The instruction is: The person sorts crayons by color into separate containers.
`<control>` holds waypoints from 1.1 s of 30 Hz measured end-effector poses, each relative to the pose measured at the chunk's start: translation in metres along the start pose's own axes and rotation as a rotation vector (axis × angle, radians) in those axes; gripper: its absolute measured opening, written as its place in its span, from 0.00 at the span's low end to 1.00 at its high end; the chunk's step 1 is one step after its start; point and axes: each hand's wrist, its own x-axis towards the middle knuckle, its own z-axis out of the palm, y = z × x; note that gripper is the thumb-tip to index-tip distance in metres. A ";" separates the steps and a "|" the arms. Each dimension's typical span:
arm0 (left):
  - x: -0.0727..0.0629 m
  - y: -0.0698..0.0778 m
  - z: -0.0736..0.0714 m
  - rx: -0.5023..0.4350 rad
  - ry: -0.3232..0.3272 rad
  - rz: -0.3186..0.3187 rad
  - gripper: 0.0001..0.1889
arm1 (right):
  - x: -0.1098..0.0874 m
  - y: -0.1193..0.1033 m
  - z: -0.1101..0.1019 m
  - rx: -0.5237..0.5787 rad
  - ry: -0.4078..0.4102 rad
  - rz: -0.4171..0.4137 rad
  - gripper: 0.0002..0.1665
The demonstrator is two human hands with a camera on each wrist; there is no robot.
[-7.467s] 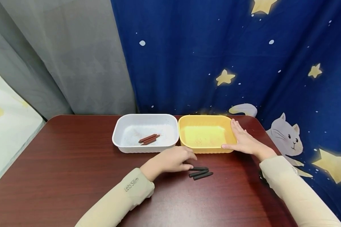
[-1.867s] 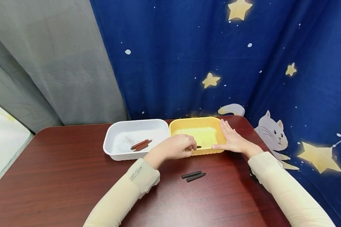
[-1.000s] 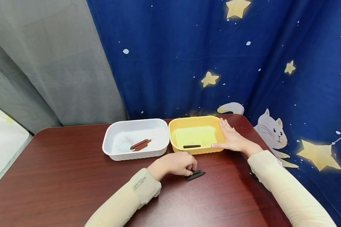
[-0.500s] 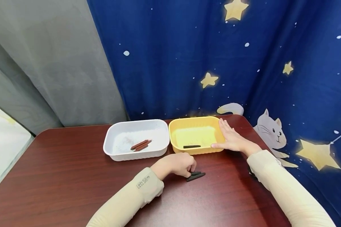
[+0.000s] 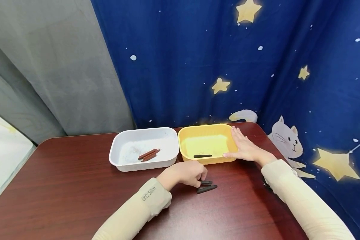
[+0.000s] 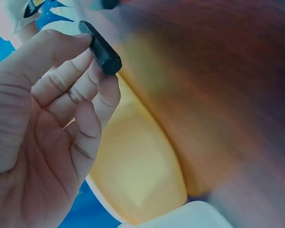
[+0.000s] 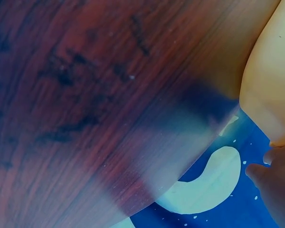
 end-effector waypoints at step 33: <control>0.017 -0.026 -0.062 -0.016 0.227 0.108 0.05 | 0.001 0.002 0.001 0.020 -0.005 0.012 0.73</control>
